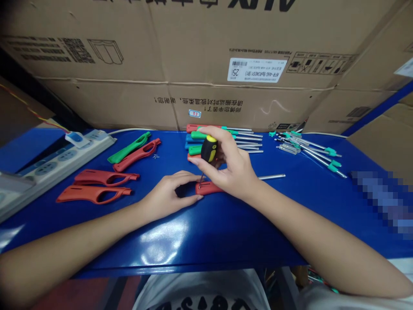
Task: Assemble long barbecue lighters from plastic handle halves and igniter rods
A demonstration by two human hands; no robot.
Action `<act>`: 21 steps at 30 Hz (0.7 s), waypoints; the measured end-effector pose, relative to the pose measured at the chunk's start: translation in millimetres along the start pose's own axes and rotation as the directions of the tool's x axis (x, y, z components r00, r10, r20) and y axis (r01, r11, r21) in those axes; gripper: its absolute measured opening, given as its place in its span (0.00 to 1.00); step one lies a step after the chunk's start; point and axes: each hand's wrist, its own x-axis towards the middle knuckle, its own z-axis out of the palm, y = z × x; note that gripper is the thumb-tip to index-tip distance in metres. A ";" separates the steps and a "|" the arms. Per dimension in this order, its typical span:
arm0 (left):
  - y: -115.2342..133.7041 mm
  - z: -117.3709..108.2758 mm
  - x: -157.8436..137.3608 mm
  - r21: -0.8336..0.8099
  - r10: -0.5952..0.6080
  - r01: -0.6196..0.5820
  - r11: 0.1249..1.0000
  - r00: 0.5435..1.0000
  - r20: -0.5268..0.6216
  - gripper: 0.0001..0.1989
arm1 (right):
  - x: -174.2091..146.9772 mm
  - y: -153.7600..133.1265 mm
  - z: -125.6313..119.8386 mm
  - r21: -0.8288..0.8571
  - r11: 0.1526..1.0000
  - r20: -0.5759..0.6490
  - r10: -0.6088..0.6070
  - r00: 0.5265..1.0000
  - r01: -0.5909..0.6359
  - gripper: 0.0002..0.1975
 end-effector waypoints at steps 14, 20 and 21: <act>3.3 -1.4 2.4 -0.020 -0.032 0.032 0.999 0.999 0.011 0.12 | 5.0 -12.1 -12.7 0.034 0.998 0.353 0.029 0.935 -0.044 0.29; 4.0 -1.9 2.5 -0.028 -0.040 0.040 0.999 0.999 0.010 0.11 | 8.3 -14.0 -20.4 -0.117 0.991 0.368 -0.016 0.930 0.063 0.26; 4.0 -1.9 2.5 -0.030 -0.032 0.033 0.999 0.999 0.008 0.11 | 8.0 -13.1 -20.9 -0.192 0.970 0.338 -0.075 0.938 0.146 0.25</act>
